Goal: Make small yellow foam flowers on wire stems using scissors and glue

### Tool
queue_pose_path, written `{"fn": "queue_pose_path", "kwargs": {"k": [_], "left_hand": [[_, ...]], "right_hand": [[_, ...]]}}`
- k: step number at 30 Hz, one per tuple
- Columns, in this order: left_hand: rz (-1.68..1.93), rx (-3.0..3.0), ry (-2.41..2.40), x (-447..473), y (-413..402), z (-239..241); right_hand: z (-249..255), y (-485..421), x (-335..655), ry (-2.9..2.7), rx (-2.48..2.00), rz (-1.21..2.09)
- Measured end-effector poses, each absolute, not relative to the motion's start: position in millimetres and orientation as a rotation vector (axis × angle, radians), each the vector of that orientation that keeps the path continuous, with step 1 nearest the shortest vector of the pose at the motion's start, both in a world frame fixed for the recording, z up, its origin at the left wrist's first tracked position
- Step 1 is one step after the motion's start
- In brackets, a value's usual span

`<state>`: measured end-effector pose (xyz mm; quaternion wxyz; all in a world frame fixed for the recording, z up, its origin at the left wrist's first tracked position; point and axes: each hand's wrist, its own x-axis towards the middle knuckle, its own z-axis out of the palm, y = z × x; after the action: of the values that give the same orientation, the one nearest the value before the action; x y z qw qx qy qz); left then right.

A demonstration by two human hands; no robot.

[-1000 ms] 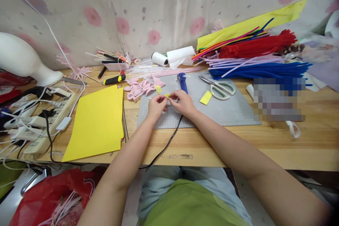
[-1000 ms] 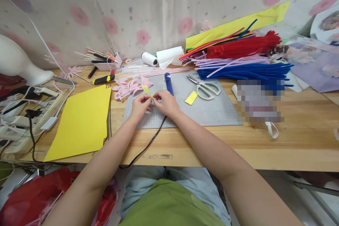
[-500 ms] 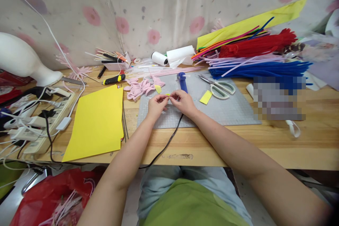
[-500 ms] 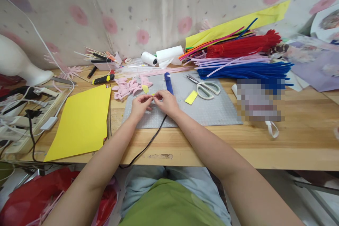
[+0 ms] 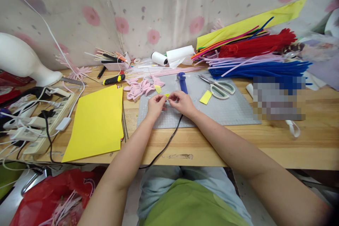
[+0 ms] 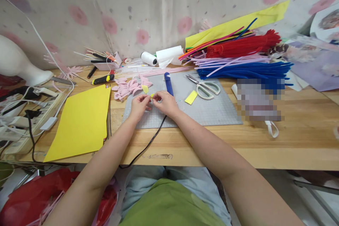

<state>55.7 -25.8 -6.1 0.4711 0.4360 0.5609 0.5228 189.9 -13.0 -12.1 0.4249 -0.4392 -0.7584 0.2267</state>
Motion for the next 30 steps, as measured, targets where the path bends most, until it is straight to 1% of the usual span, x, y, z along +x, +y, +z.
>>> {"fn": "queue_pose_path", "kwargs": {"k": [7, 11, 30], "left_hand": [[1.24, 1.041, 1.257, 53.0, -27.4, -1.1], [1.236, 1.022, 1.279, 53.2, -28.1, -0.5], [1.26, 1.05, 1.339, 56.3, -27.2, -2.1]], "right_hand": [[-14.7, -9.2, 189.1, -1.779, -1.187, 0.689], [-15.9, -6.7, 188.2, -1.727, -1.207, 0.722], [-17.6, -5.7, 187.7, -1.778, -1.187, 0.612]]}}
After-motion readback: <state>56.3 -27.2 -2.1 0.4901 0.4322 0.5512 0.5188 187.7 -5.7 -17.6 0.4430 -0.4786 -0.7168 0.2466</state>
